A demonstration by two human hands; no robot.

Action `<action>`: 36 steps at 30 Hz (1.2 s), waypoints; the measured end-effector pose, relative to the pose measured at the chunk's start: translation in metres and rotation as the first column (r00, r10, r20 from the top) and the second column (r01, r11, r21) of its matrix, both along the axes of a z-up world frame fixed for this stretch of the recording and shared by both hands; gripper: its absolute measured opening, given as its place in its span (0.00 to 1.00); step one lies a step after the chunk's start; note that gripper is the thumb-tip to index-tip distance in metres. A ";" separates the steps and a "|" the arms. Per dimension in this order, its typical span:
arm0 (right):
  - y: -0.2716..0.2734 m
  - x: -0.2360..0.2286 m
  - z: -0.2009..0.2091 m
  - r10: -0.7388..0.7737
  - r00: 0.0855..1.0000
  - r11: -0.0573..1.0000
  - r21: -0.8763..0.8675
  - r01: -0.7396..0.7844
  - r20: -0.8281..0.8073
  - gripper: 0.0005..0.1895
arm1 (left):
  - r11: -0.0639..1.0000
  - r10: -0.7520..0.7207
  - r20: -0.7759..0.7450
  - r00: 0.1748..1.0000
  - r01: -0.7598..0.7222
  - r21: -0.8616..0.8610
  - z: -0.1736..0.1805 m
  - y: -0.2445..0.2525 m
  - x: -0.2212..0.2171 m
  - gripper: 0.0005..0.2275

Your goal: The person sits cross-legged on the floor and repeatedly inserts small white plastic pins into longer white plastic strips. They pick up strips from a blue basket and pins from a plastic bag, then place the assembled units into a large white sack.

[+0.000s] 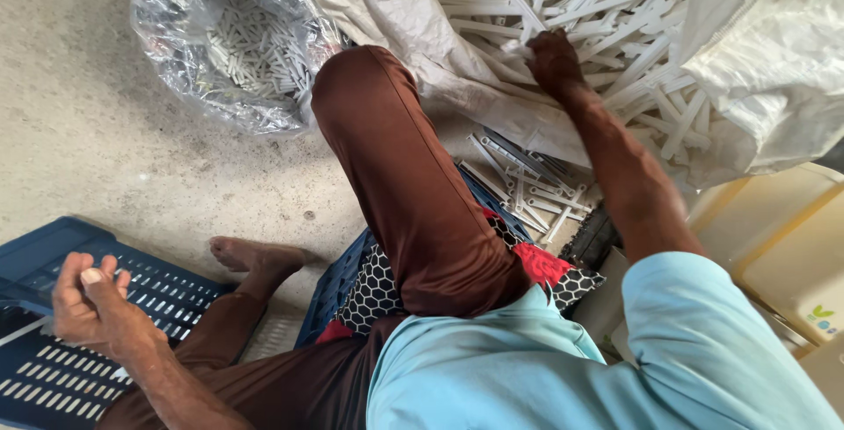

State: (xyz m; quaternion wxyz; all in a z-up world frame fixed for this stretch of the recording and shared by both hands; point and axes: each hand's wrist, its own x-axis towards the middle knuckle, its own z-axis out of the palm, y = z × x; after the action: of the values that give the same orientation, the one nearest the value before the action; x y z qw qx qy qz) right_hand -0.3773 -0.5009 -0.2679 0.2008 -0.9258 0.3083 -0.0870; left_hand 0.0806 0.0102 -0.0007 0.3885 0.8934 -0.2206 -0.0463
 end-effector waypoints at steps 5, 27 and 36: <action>-0.031 -0.031 0.025 -0.459 0.865 0.835 0.431 0.342 0.202 0.01 | 0.998 -0.041 -0.003 0.999 0.040 -0.039 0.005 -0.014 -0.005 0.14; 0.158 0.194 0.381 -0.330 -0.167 0.801 0.182 -0.571 0.929 0.14 | 0.480 -0.844 -0.419 0.336 0.121 -0.869 0.029 -0.154 -0.158 0.26; 0.277 0.211 0.349 0.750 0.150 0.527 -0.444 -0.725 0.645 0.19 | 0.227 -0.559 -0.510 0.653 -0.471 -0.852 0.040 -0.124 -0.128 0.12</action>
State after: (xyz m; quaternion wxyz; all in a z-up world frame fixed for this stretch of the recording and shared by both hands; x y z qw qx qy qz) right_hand -0.1663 -0.2240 0.0810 0.3152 -0.8168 -0.3050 -0.3749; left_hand -0.0477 -0.1133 0.0390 0.9028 0.3256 -0.0436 -0.2775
